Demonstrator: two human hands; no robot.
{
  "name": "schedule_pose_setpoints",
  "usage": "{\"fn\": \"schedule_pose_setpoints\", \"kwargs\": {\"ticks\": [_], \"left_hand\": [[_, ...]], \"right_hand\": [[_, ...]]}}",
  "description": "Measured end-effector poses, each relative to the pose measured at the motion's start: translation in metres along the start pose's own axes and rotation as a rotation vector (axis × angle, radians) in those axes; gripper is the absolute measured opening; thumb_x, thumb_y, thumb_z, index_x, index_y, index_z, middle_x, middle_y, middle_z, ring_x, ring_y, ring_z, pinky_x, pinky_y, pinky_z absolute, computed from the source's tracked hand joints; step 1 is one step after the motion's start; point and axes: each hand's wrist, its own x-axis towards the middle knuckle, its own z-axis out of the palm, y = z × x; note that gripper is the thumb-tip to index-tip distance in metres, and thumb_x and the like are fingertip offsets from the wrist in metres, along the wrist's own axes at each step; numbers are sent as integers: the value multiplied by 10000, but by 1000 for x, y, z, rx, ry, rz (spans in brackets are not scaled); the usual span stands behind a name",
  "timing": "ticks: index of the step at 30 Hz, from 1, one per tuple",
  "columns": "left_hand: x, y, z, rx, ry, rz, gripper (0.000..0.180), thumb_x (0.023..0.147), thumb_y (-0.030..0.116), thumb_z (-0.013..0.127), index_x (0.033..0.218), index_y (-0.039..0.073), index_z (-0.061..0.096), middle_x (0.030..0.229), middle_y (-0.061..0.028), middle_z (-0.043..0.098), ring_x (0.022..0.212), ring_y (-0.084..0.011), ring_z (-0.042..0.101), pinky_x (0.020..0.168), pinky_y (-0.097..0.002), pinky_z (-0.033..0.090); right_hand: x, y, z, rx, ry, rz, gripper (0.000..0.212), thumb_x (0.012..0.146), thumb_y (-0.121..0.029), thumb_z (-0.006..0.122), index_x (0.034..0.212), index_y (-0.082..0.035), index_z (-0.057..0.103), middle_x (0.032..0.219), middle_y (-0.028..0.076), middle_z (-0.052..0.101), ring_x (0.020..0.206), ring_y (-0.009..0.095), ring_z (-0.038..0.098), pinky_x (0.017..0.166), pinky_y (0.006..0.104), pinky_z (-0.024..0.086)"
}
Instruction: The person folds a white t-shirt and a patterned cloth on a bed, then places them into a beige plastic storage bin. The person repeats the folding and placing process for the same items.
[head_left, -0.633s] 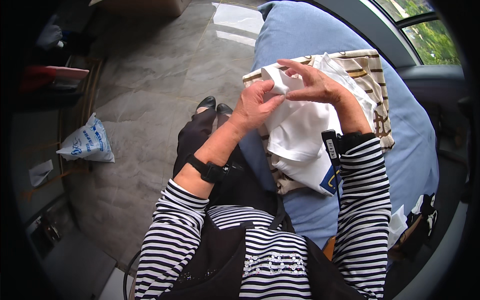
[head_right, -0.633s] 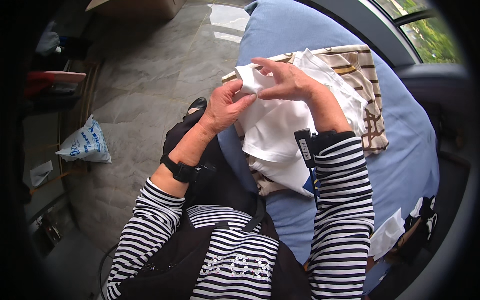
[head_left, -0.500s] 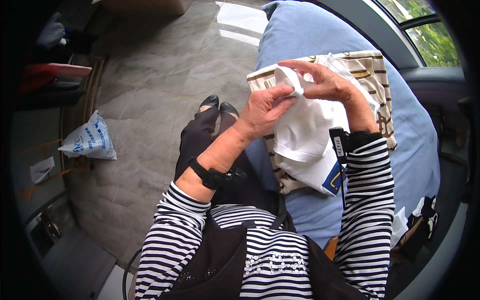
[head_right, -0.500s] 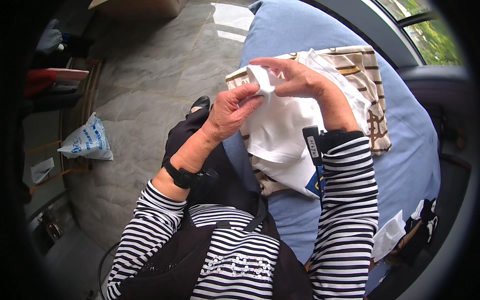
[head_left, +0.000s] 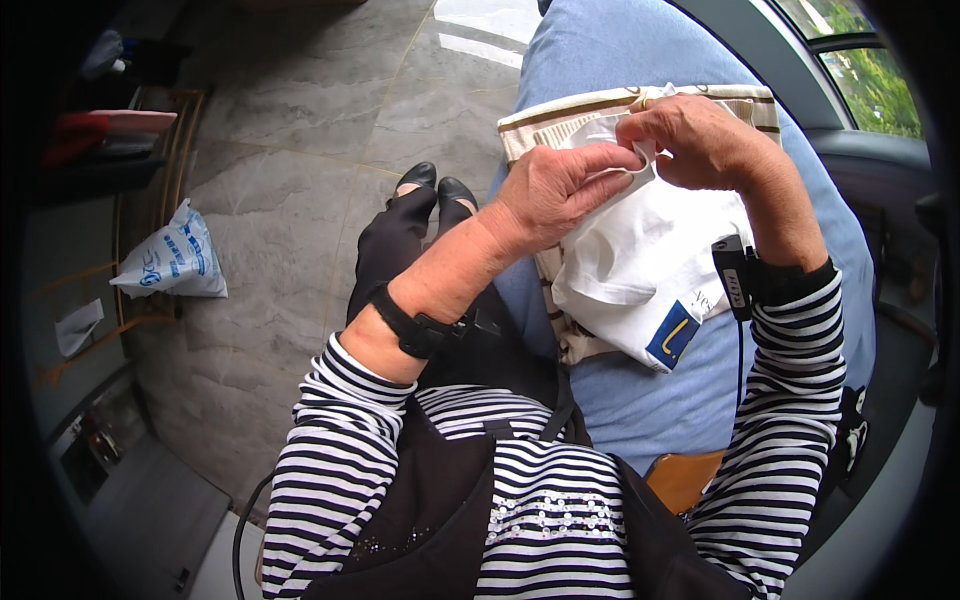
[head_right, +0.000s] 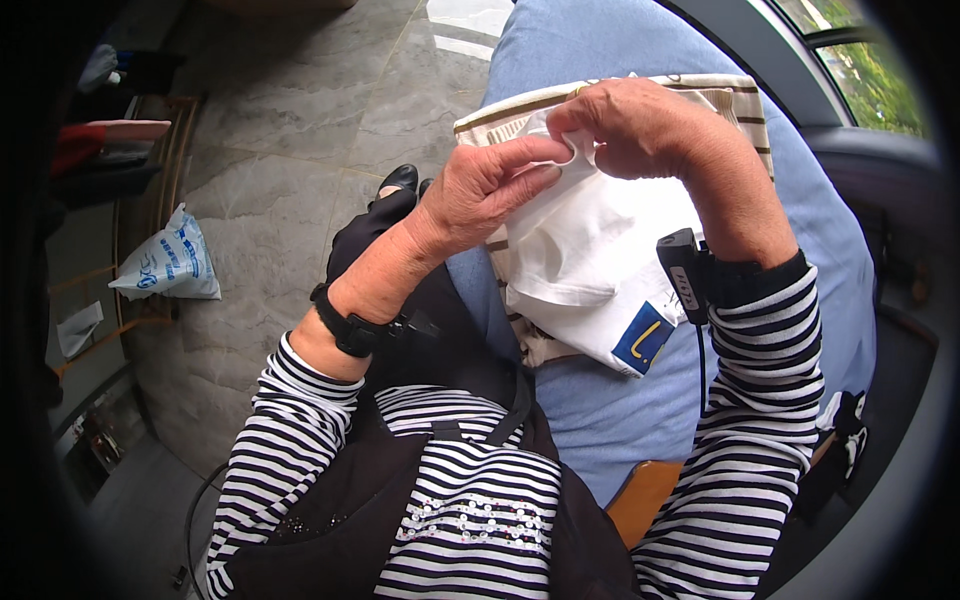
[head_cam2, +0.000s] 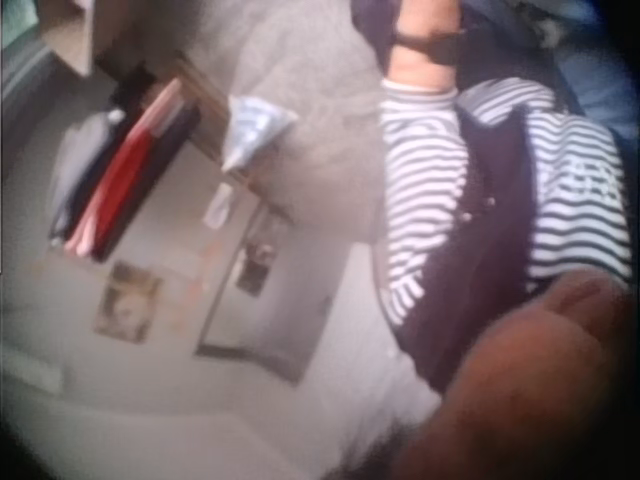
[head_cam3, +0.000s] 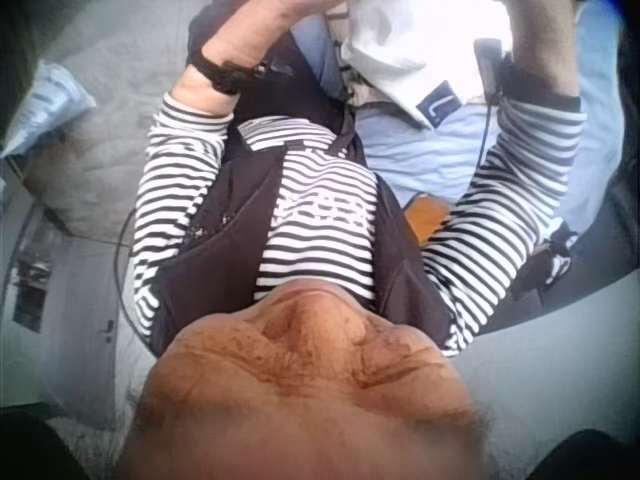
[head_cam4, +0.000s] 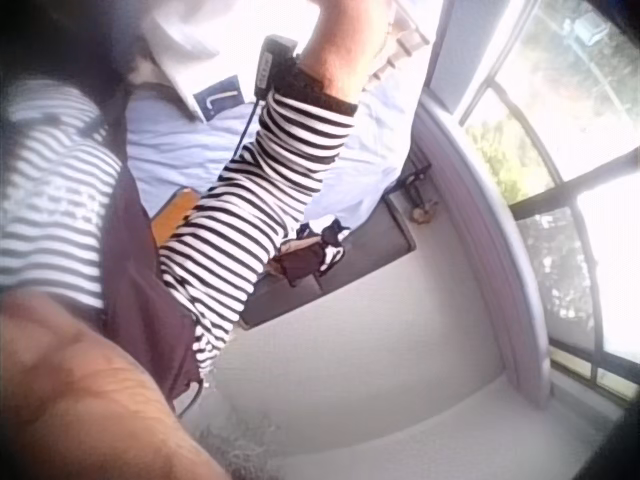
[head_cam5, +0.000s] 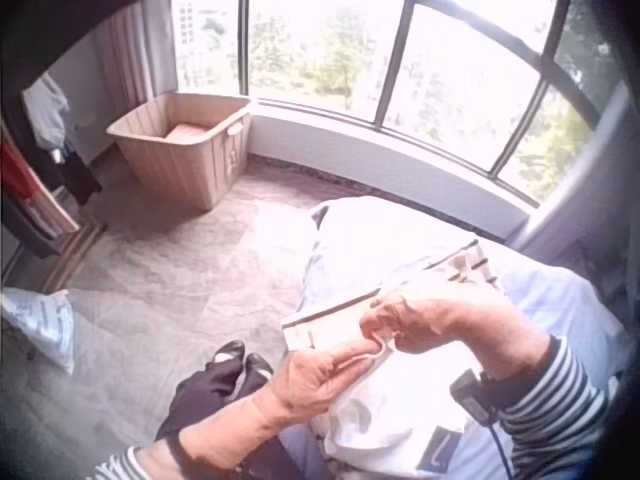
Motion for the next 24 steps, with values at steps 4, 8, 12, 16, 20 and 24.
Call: {"fn": "schedule_pose_setpoints", "kwargs": {"ticks": [4,8,12,16,20,24], "left_hand": [[-8,13,-42,410,-430,-196,350,857,302,831,1105,71,746,963,-46,735,861,-129,657,792,-316,499],[-23,13,-71,653,-645,-30,381,759,306,872,1062,113,748,1047,-41,707,1040,-221,623,1005,-369,396],[-37,-7,-69,565,-509,25,341,788,213,842,1092,101,736,1064,-56,695,1043,-242,615,1006,-374,405],[-50,-42,-64,497,-272,-5,258,819,161,778,1054,69,723,894,-89,684,933,-293,627,917,-380,457],[-63,-87,-56,260,4,-293,253,879,74,711,1130,36,715,920,-104,723,883,-257,690,840,-356,538],[-74,-117,-51,4,82,-394,234,933,26,661,1162,-8,697,1009,-78,771,936,-129,710,871,-284,542]], "right_hand": [[0,2,-16,-109,3,90,283,764,82,674,1002,-60,729,923,166,742,944,365,730,812,454,586],[5,-4,-15,-182,97,66,281,743,95,667,978,-58,696,925,158,735,928,371,719,795,453,584],[24,2,-8,-175,164,46,266,786,94,638,991,-74,623,917,171,712,906,391,704,786,490,578],[55,17,7,24,101,173,197,872,37,602,1046,-42,649,960,177,726,963,362,720,830,463,583],[84,27,37,74,90,187,288,878,-10,602,1133,-132,659,1033,119,728,1021,334,696,847,449,547],[97,32,60,130,142,159,351,890,-37,632,1215,-170,640,1128,117,712,1043,336,695,868,451,554]]}}
